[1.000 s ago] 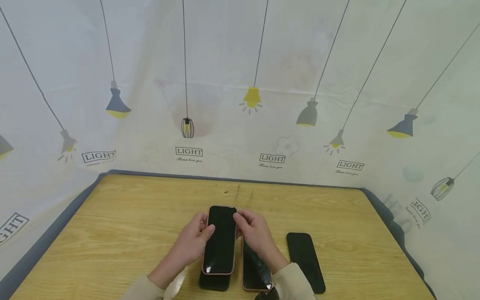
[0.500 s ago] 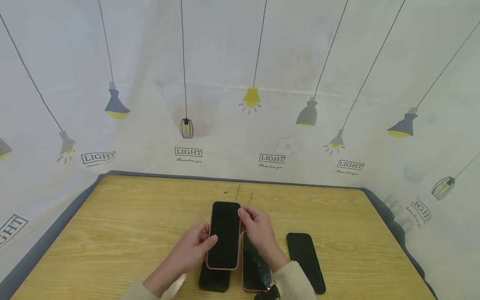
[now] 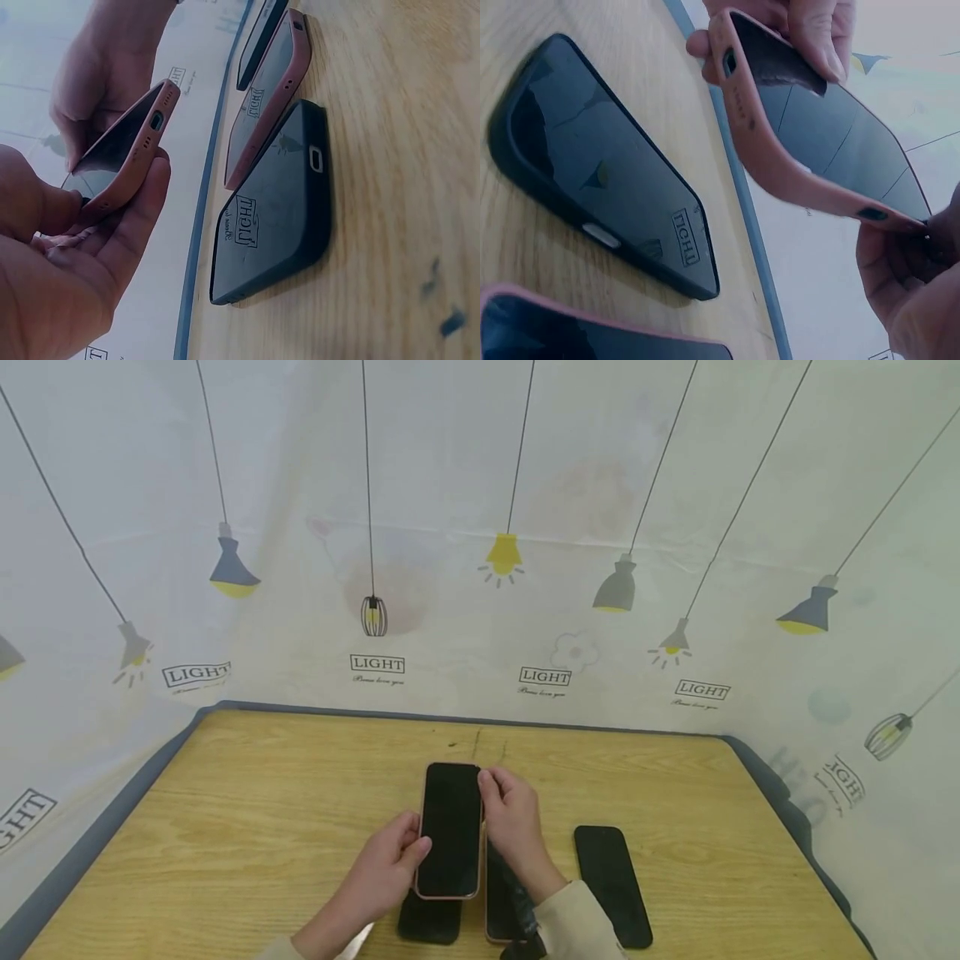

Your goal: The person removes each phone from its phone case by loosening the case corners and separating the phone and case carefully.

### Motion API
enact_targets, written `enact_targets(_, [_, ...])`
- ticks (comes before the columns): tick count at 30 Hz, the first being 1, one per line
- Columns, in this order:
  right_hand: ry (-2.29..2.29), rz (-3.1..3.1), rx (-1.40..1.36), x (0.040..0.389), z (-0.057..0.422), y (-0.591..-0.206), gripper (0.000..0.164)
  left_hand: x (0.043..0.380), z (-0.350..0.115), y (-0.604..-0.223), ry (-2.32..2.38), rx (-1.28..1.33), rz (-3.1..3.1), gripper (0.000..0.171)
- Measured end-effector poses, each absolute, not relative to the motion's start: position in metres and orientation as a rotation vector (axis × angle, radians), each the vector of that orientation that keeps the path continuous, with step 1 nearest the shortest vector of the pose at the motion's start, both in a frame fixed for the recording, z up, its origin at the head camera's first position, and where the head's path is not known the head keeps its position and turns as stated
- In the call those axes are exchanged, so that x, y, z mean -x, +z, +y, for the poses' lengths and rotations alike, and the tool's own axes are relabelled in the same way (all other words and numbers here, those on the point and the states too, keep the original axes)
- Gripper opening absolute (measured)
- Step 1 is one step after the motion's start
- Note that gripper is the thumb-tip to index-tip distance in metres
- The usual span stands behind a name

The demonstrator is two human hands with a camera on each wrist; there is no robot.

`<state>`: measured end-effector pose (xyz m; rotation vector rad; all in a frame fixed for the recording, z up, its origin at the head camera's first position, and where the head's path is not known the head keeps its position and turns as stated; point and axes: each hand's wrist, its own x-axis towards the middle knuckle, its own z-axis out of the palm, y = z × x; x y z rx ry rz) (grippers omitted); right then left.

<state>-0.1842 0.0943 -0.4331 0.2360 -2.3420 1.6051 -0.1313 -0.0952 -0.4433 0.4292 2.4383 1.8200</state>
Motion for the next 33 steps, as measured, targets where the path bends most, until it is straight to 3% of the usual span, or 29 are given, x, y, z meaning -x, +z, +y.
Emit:
enact_targets(6, [1.631,-2.287,-0.163,0.185,0.087,-0.434,0.032,0.131,-0.091,-0.446,1.756,-0.422,2.585,0.004])
enact_targets(22, [2.266,-2.129,0.025,0.183,0.088,-0.425,0.04,0.132,-0.089,-0.441,1.767,-0.327,2.558,0.011])
enact_targets(33, [2.394,-2.105,-0.083,0.182,0.086,-0.419,0.036,0.136,-0.094,-0.431,1.808,-0.18,2.595,0.011])
